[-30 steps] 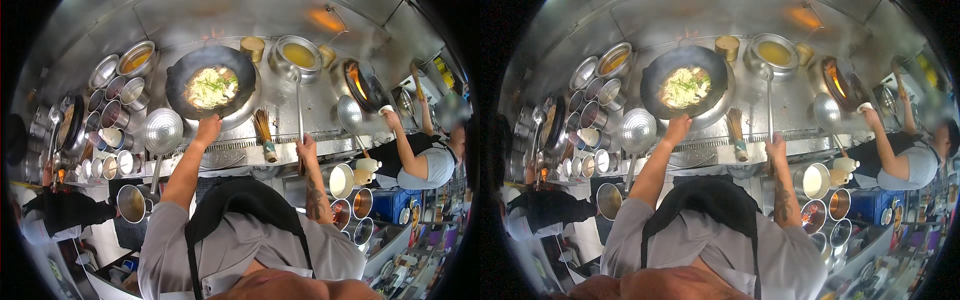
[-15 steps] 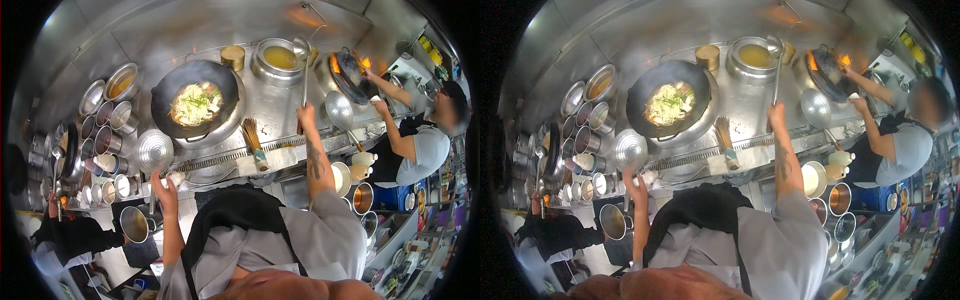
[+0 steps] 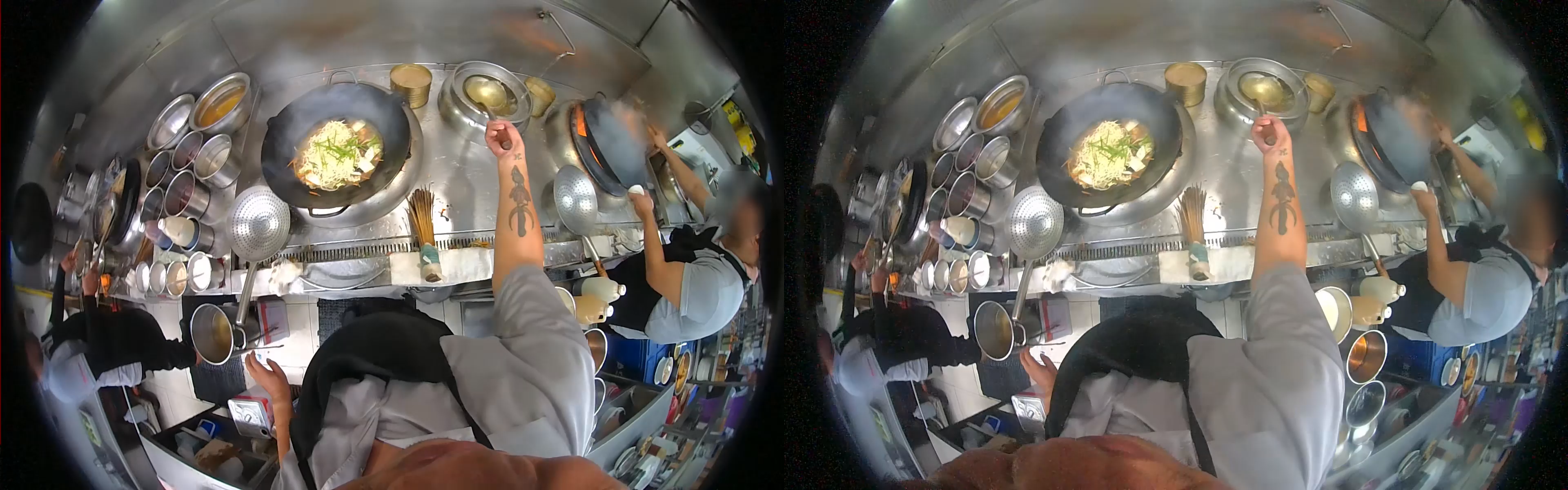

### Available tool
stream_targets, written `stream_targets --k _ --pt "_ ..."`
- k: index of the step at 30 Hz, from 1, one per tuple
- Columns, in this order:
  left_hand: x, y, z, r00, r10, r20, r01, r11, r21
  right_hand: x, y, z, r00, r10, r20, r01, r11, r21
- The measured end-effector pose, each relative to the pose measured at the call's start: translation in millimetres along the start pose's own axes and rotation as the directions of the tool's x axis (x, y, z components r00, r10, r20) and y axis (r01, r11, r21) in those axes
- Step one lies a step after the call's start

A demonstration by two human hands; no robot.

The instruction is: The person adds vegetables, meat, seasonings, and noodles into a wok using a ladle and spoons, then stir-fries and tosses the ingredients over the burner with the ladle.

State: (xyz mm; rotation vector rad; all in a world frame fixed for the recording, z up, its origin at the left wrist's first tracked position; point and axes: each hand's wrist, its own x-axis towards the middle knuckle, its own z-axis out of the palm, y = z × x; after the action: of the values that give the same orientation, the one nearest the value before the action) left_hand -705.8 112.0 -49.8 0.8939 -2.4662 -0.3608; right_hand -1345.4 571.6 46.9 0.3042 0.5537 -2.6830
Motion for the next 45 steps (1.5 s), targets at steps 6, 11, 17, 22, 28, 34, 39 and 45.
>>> stream_targets --k 6,11,17,22,28,34,39,45 --pt "26 7 14 1.0 0.005 0.014 -0.005 1.0 0.007 -32 5 2 0.94 0.237 0.244 -0.238 0.971 -0.024" --pt "71 27 30 0.997 0.076 0.003 -0.075 0.994 -0.083 -91 -2 -8 0.979 0.203 -0.003 -0.197 0.948 -0.252" --pt "84 43 25 0.995 0.096 -0.019 -0.097 0.989 -0.11 -160 9 -16 0.903 -0.37 -0.221 -0.06 0.4 -0.914" --pt "81 34 53 0.983 0.054 0.174 0.023 0.911 -0.413 -172 -1 -4 0.804 -0.593 0.053 -0.052 -0.158 -0.986" --pt "66 57 56 0.972 0.18 0.151 -0.117 0.928 -0.353 -103 -22 6 0.781 -0.619 0.078 -0.118 -0.27 -0.956" --pt "23 47 22 0.989 0.05 0.136 -0.031 0.99 -0.139 -28 -26 1 0.879 -0.467 -0.097 -0.147 -0.072 -0.987" --pt "1 36 2 0.995 -0.077 0.07 0.08 0.996 -0.041 -2 -48 -10 0.989 0.135 -0.067 -0.145 0.974 -0.176" --pt "69 53 25 0.986 0.134 0.095 -0.118 0.981 -0.152 -59 -51 -5 0.974 0.163 0.157 -0.126 0.968 -0.217"
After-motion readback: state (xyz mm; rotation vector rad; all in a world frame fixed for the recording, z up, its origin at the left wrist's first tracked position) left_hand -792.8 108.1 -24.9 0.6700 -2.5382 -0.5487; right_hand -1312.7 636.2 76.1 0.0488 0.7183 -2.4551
